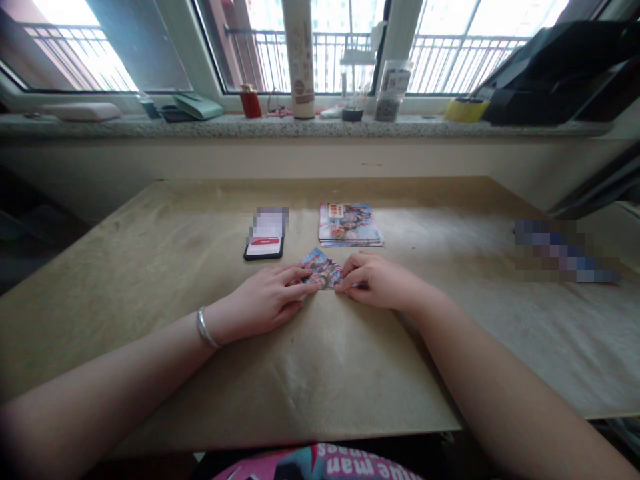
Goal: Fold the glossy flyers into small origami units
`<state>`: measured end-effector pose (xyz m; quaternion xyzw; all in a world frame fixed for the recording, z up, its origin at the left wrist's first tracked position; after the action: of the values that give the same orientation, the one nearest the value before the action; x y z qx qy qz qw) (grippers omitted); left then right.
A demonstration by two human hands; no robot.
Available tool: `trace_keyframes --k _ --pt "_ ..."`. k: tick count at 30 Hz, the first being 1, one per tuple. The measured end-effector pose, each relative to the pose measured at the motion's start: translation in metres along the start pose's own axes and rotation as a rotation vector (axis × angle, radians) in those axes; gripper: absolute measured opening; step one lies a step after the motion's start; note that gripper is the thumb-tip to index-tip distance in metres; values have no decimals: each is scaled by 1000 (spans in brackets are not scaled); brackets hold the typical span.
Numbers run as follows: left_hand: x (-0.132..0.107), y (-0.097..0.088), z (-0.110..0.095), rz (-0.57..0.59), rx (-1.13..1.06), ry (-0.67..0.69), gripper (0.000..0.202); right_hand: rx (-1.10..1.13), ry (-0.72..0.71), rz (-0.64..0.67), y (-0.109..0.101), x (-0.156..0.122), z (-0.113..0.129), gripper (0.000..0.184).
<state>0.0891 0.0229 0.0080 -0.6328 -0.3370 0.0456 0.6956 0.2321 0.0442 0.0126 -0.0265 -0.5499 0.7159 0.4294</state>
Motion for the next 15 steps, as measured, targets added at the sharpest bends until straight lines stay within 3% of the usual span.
trace_keyframes --k 15 --pt "-3 2 2 4 -7 -1 39 -17 173 160 -4 -17 -30 22"
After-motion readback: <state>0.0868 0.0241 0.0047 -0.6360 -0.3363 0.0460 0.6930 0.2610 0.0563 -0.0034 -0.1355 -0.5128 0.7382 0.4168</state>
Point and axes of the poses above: each hand's wrist, its own x-axis towards the middle knuckle, its own y-axis out of the palm, z = x × y, the point moved 8 cm from there along x, towards the middle knuckle, and after that the axes turned 12 degrees about -z, right-handed, at the moved point
